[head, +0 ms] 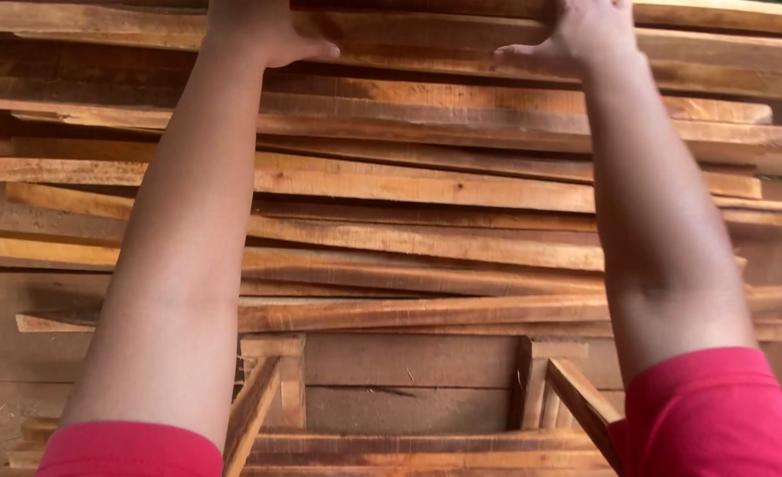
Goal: Manually sorting and arranging wooden planks on a storage rack.
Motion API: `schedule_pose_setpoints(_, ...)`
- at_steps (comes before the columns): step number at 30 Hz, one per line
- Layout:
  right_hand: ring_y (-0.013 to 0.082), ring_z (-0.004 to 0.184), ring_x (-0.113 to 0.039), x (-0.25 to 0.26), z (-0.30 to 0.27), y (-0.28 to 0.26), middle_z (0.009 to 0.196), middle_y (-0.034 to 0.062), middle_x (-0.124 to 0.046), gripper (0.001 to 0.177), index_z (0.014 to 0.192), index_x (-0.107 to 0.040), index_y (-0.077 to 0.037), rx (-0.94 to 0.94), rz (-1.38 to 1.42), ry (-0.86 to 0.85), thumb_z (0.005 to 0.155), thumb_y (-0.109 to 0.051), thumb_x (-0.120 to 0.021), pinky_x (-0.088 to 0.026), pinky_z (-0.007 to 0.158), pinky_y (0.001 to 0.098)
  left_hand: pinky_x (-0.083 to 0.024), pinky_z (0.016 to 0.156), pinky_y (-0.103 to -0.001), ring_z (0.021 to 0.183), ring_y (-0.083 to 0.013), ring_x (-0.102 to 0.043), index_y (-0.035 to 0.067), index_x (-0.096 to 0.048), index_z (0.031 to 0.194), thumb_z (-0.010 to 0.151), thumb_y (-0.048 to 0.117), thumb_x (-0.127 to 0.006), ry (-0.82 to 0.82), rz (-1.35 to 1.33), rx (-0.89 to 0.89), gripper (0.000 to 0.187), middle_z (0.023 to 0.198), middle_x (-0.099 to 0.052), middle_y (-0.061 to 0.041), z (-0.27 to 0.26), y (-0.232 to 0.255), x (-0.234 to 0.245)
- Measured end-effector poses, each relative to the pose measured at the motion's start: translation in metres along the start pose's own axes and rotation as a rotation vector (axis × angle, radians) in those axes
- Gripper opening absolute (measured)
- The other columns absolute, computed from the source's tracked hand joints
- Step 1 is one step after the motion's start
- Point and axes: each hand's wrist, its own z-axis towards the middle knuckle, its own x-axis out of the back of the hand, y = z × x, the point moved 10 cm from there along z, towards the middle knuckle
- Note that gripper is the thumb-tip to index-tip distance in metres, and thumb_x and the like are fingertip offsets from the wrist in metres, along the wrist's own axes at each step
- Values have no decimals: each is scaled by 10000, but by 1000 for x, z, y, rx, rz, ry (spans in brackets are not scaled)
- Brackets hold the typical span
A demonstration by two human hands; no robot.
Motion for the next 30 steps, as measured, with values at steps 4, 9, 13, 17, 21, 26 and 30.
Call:
schedule_pose_setpoints(4, 502, 932, -692, 10, -4, -19, 1242, 311, -671, 840, 1481, -579, -20, 23, 193, -222, 935, -640, -732, -595, 826, 593, -586, 821, -574, 900, -432, -734, 70, -654, 1359, 817, 767, -869, -246, -159, 180, 909, 1163, -715, -246, 7, -11, -30)
schedule_pose_setpoints(9, 487, 919, -725, -1, 14, 0, 1153, 270, -724, 896, 1311, -677, 11, 54, 109, -198, 842, -746, -779, -595, 839, 607, -557, 878, -553, 920, -449, -730, 54, -660, 1355, 692, 762, -914, -333, -137, 198, 1003, 1194, -709, -249, 4, -2, -13)
schedule_pose_setpoints(13, 384, 970, -713, -20, 11, 5, 1113, 154, -768, 943, 989, -803, -30, 178, -51, -177, 966, -920, -493, -525, 1003, 545, -533, 923, -552, 996, -494, -701, -36, -620, 1380, 697, 897, -853, -224, -98, 97, 1180, 1245, -675, -307, -5, -7, -6)
schedule_pose_setpoints(17, 391, 980, -733, -23, 17, 10, 1114, 167, -773, 970, 1272, -663, -48, 74, -15, -190, 873, -917, -498, -611, 854, 562, -335, 1100, -634, 1316, -565, -456, 21, -324, 1574, 617, 749, -889, -145, -46, -49, 1328, 1507, -464, -318, -3, 26, 18)
schedule_pose_setpoints(21, 398, 1112, -674, -15, 7, -5, 1212, 139, -718, 1137, 1386, -614, -85, 75, -50, -252, 686, -977, -537, -525, 984, 590, -581, 864, -501, 1034, -452, -713, -9, -651, 1349, 562, 993, -764, -268, 280, -20, 1279, 1232, -717, -258, 9, 25, 3)
schedule_pose_setpoints(26, 299, 883, -711, -38, 1, -15, 895, 135, -718, 854, 819, -702, -37, 194, -119, -351, 743, -884, -623, -600, 900, 469, -333, 1103, -584, 1245, -508, -565, 50, -598, 1435, 547, 723, -919, -258, 24, -132, 1160, 1397, -622, -238, -3, 42, -1)
schedule_pose_setpoints(30, 266, 838, -724, -28, 10, -11, 892, 75, -768, 643, 980, -748, -129, 143, -43, -304, 774, -738, -772, -596, 907, 430, -571, 869, -515, 945, -435, -731, 84, -662, 1350, 596, 724, -905, -275, 65, -33, 1019, 1172, -735, -197, 1, 28, 3)
